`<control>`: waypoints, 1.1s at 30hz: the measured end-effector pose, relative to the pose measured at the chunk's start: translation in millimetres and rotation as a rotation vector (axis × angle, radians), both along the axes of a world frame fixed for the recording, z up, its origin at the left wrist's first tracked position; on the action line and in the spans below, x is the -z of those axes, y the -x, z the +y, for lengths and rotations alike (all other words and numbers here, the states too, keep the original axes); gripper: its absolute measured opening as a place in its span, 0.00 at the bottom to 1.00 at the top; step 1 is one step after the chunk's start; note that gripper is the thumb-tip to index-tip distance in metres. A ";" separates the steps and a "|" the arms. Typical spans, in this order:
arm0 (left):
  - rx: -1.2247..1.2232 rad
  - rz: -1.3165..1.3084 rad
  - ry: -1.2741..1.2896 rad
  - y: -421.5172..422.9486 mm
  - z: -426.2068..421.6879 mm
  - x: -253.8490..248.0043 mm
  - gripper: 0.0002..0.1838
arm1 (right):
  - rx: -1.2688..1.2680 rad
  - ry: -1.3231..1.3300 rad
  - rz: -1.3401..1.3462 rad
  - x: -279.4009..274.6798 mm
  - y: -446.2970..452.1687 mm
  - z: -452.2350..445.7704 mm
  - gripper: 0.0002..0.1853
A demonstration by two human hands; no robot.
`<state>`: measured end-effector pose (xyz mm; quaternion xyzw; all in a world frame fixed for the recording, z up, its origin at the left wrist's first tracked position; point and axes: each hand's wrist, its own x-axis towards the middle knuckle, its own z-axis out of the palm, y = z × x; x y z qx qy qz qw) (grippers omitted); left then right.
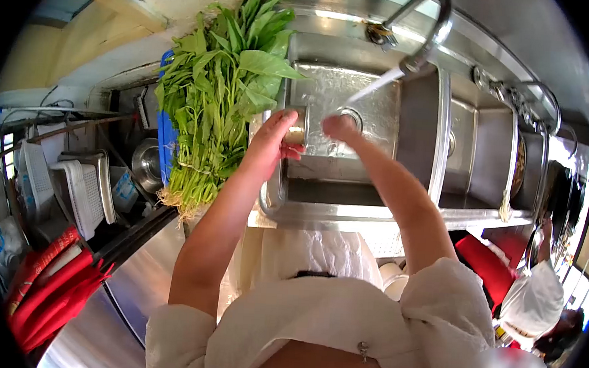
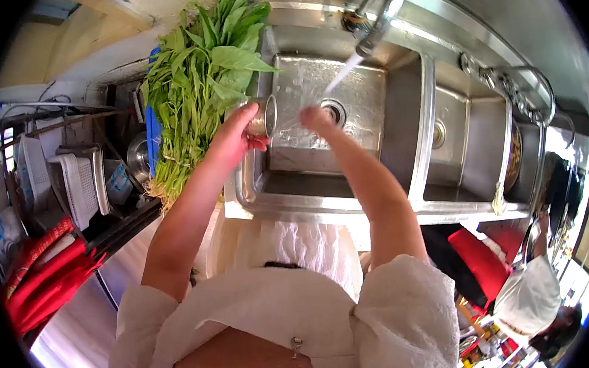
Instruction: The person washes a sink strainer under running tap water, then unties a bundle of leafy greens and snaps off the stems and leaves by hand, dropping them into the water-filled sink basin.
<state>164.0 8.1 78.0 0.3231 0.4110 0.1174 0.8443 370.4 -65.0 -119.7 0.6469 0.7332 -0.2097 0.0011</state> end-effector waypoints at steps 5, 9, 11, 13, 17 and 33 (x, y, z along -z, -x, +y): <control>-0.121 -0.075 -0.036 7.2 -7.0 -15.8 0.27 | 0.447 0.419 0.895 130.1 115.9 -23.0 0.08; -0.123 -0.041 -0.023 11.4 -12.8 3.1 0.21 | 0.363 0.359 0.837 215.4 114.4 -37.8 0.09; -0.155 -0.100 0.033 19.3 -19.7 8.2 0.25 | 0.327 0.343 0.423 199.0 76.9 -52.9 0.09; -0.178 -0.096 0.058 24.4 -23.1 12.0 0.25 | 0.494 0.399 0.053 116.3 26.7 -48.9 0.09; -0.193 -0.082 0.085 30.1 -23.3 11.3 0.25 | 0.434 0.745 0.018 118.8 -80.4 -89.4 0.10; -0.066 -0.050 0.060 26.9 -16.1 14.5 0.25 | 1.302 0.565 0.900 78.7 -62.5 -71.0 0.08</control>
